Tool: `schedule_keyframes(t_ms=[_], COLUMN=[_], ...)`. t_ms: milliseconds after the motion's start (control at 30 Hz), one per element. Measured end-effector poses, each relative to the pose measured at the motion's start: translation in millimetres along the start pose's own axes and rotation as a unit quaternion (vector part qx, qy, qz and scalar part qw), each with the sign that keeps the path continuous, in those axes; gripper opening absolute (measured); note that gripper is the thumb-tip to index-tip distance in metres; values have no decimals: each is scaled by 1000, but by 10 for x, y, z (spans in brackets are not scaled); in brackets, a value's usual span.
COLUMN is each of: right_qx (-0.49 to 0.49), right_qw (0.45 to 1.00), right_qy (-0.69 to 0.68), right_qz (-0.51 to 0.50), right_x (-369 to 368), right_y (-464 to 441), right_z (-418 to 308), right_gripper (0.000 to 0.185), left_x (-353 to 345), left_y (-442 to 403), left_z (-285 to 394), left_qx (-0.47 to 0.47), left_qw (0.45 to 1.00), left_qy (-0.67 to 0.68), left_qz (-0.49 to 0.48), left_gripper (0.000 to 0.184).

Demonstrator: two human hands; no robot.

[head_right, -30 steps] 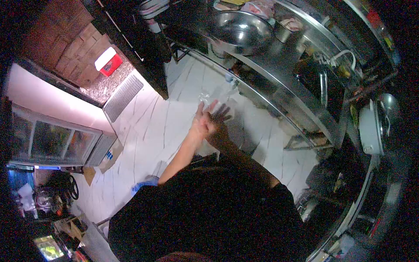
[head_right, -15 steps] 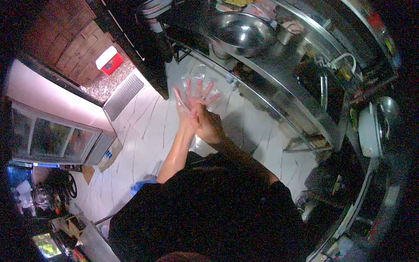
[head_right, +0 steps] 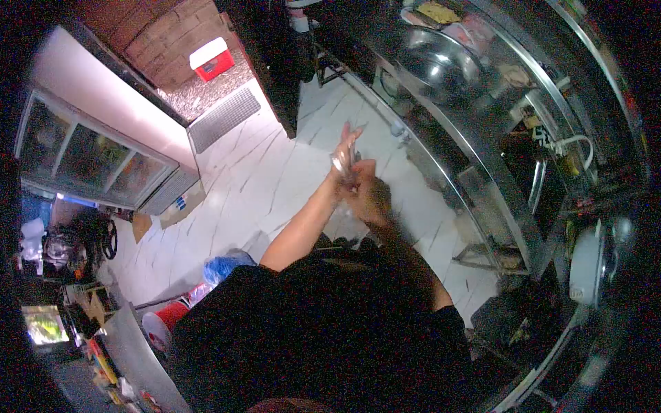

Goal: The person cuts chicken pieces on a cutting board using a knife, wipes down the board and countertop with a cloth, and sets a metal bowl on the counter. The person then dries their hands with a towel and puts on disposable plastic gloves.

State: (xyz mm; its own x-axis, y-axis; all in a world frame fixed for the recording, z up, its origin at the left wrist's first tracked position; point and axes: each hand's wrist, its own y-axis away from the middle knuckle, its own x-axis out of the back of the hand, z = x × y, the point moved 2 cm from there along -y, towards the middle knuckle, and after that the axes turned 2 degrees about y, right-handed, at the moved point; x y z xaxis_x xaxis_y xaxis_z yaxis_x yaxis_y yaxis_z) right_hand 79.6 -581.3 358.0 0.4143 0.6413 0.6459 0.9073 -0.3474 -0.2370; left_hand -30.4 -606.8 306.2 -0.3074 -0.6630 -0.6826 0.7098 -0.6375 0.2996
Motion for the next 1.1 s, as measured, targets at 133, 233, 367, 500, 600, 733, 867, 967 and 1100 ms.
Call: schedule_keyframes(t_ms=[133,233,367,500,600,733,867,967,1100], right_qx=[-38,15,68,95,-25,-65,-62,-33,-20], right_qw=[994,989,986,980,974,980,978,978,964], right_qy=[103,147,134,163,188,179,170,175,231], right_qz=[5,20,64,71,124,59,-102,-110,-131], right_x=[72,-120,-181,-60,57,66,-25,-36,-59], right_y=[-158,-140,18,-22,-133,-177,-4,98,108], right_z=[190,70,-5,-94,15,39,-234,-286,-232], right_gripper=[33,35,15,16,20,22,21,20,25], left_x=[-190,315,80,171,-188,-424,-606,-486,-358], left_y=[129,-356,-217,-450,-101,7,263,220,68], left_z=[-60,-515,-96,99,471,649,875,801,709], left_qx=[-43,-36,28,47,55,-18,-156,-154,-140], left_qw=[994,996,985,994,992,939,963,969,969], left_qy=[88,-29,-171,-75,78,300,137,97,96], left_qz=[49,-74,-20,-65,-82,-166,-173,-169,-179], left_gripper=[65,68,73,92,102,102,102,102,106])
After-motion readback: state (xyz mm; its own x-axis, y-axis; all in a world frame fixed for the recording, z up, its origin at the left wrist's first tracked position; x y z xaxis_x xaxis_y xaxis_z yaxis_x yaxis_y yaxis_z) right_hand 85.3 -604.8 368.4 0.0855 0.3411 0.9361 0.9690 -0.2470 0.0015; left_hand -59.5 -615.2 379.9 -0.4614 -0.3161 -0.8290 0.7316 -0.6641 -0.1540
